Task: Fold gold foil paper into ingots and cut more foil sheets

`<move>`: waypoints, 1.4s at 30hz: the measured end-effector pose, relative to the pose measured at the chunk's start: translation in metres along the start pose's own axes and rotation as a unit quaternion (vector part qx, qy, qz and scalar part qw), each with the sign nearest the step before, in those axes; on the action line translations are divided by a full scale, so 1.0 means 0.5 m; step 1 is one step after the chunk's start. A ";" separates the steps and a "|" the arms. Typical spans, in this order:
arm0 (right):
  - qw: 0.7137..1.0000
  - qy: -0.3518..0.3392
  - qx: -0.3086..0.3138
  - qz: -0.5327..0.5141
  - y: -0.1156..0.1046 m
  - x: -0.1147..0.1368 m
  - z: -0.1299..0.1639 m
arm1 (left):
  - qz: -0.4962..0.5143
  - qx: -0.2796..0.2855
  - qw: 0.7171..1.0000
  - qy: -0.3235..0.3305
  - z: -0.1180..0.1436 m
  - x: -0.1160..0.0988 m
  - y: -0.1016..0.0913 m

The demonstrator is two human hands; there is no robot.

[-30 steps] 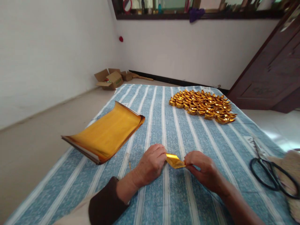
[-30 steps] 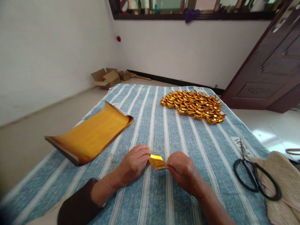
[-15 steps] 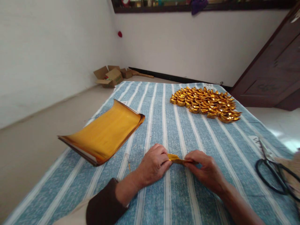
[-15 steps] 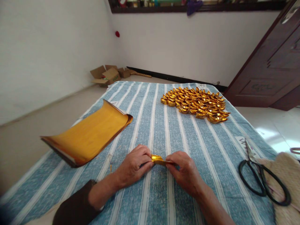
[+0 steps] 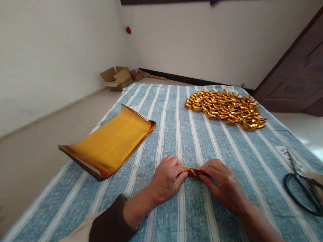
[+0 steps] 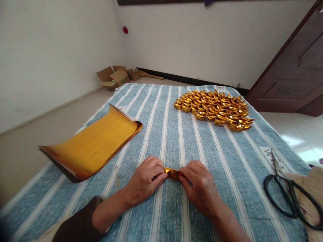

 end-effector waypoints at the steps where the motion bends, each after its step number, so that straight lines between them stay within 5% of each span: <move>1: 1.000 -0.005 -0.009 0.010 0.001 0.001 0.001 | -0.001 0.000 1.000 -0.001 0.000 0.000 0.000; 17: 0.974 -0.056 -0.019 0.220 0.019 0.018 0.018 | -0.010 0.000 1.000 -0.003 0.001 -0.002 0.004; 42: 0.970 -0.066 -0.014 0.235 0.022 0.029 0.017 | -0.027 -0.005 0.999 0.023 0.003 -0.005 0.007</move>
Point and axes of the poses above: each hand's wrist, its own z-axis away from the middle knuckle, its own y-axis out of the palm, x = y × z, the point moved 3 cm from there along -z, towards the middle knuckle, and after that the axes turned 8 degrees about z, right-handed, at the moved point
